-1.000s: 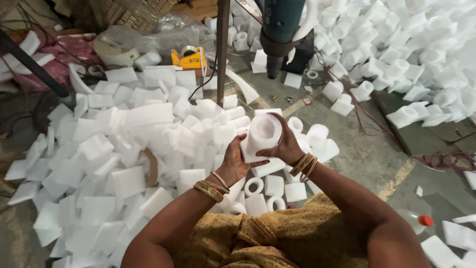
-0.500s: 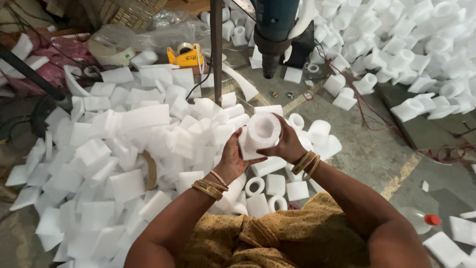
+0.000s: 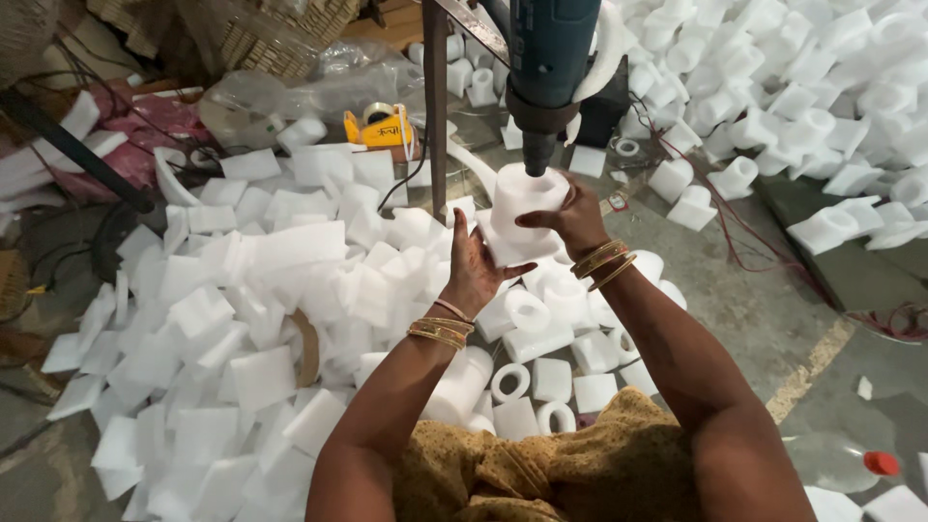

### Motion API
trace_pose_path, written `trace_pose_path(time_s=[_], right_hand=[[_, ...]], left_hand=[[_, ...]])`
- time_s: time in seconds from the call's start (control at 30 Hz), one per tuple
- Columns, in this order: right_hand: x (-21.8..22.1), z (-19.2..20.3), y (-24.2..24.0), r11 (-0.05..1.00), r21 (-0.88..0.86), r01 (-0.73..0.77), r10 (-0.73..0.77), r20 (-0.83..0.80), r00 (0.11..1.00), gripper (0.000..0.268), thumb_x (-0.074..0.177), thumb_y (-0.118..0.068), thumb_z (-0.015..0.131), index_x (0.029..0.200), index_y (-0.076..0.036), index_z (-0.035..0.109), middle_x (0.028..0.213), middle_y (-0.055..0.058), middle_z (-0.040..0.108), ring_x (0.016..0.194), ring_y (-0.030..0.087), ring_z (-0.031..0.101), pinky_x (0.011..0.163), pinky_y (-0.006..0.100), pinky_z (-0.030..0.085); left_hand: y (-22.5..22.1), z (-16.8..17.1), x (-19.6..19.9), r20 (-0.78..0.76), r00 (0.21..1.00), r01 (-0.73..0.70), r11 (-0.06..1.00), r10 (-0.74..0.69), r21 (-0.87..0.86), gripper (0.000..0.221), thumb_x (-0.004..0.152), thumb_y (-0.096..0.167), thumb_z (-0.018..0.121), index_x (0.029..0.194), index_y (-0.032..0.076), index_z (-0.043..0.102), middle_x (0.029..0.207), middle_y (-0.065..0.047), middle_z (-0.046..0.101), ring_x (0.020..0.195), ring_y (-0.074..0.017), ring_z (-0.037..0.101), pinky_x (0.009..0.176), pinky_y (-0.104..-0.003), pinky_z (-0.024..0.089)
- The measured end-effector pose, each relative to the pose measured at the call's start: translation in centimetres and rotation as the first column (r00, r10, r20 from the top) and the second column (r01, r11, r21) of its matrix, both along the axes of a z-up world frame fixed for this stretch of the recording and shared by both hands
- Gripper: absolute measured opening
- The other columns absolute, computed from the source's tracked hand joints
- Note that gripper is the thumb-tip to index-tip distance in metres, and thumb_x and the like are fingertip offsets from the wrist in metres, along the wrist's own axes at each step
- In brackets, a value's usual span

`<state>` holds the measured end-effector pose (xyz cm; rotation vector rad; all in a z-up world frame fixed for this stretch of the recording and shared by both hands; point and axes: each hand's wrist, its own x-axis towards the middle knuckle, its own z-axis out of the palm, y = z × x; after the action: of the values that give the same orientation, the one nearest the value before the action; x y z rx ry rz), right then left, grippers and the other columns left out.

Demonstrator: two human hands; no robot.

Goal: The person picks up white foam cylinders from a large pile on the floor, holds them up to a mounted machine to process the center, and then places the finished foam pieces into a different pile.

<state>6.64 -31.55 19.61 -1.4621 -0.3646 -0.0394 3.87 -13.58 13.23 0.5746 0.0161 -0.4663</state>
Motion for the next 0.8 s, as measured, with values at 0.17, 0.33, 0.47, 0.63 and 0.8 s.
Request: trace_pose_path(time_s=[0.17,0.33,0.47,0.63,0.8], right_hand=[[0.5,0.8,-0.2,0.999,-0.022,0.04,-0.04,0.019,0.999,0.071,0.063,0.01,0.088,0.129,0.002,0.065,0.12,0.01,0.073,0.107,0.02,0.072,0.096,0.038,0.062],[0.8,1.6,-0.8,0.999,0.015,0.035,-0.035,-0.008,0.999,0.072,0.062,0.011,0.087,0.129,0.002,0.062,0.12,0.011,0.074,0.108,0.022,0.073,0.096,0.04,0.063],[0.6,2.1,-0.8,0.999,-0.024,0.032,-0.032,0.029,0.999,0.072,0.063,0.011,0.087,0.13,0.005,0.062,0.122,0.012,0.073,0.109,0.023,0.073,0.098,0.041,0.063],[0.1,2.0,-0.5,1.0,-0.002,0.02,-0.02,0.038,0.999,0.073,0.063,0.01,0.087,0.131,0.004,0.061,0.122,0.012,0.073,0.11,0.023,0.073,0.099,0.041,0.063],[-0.3,1.8,-0.6,0.998,-0.04,0.049,-0.047,0.045,0.998,0.074,0.063,0.007,0.088,0.132,0.004,0.061,0.122,0.012,0.073,0.11,0.023,0.073,0.098,0.041,0.063]], left_hand=[[-0.2,0.7,0.9,-0.045,0.999,-0.008,1.0,0.008,-0.006,0.106,0.081,0.09,0.031,0.156,0.016,0.031,0.153,-0.018,0.047,0.136,-0.0435,0.051,0.104,-0.071,0.042],[-0.1,0.7,0.6,-0.01,1.0,0.008,0.999,-0.008,-0.038,0.108,0.082,0.09,0.032,0.158,0.012,0.03,0.154,-0.018,0.046,0.137,-0.0436,0.051,0.107,-0.071,0.042],[-0.2,1.0,0.5,-0.038,0.999,-0.002,1.0,0.001,-0.017,0.108,0.081,0.09,0.031,0.157,0.013,0.03,0.153,-0.019,0.047,0.135,-0.0434,0.053,0.106,-0.07,0.042],[-0.3,1.6,0.2,-0.047,0.999,0.002,1.0,-0.003,-0.01,0.108,0.081,0.089,0.032,0.158,0.013,0.029,0.152,-0.019,0.047,0.135,-0.0434,0.053,0.106,-0.071,0.043],[-0.3,1.3,0.0,-0.021,1.0,0.02,1.0,-0.02,-0.02,0.109,0.081,0.089,0.033,0.158,0.013,0.028,0.153,-0.018,0.046,0.137,-0.0435,0.051,0.106,-0.072,0.043]])
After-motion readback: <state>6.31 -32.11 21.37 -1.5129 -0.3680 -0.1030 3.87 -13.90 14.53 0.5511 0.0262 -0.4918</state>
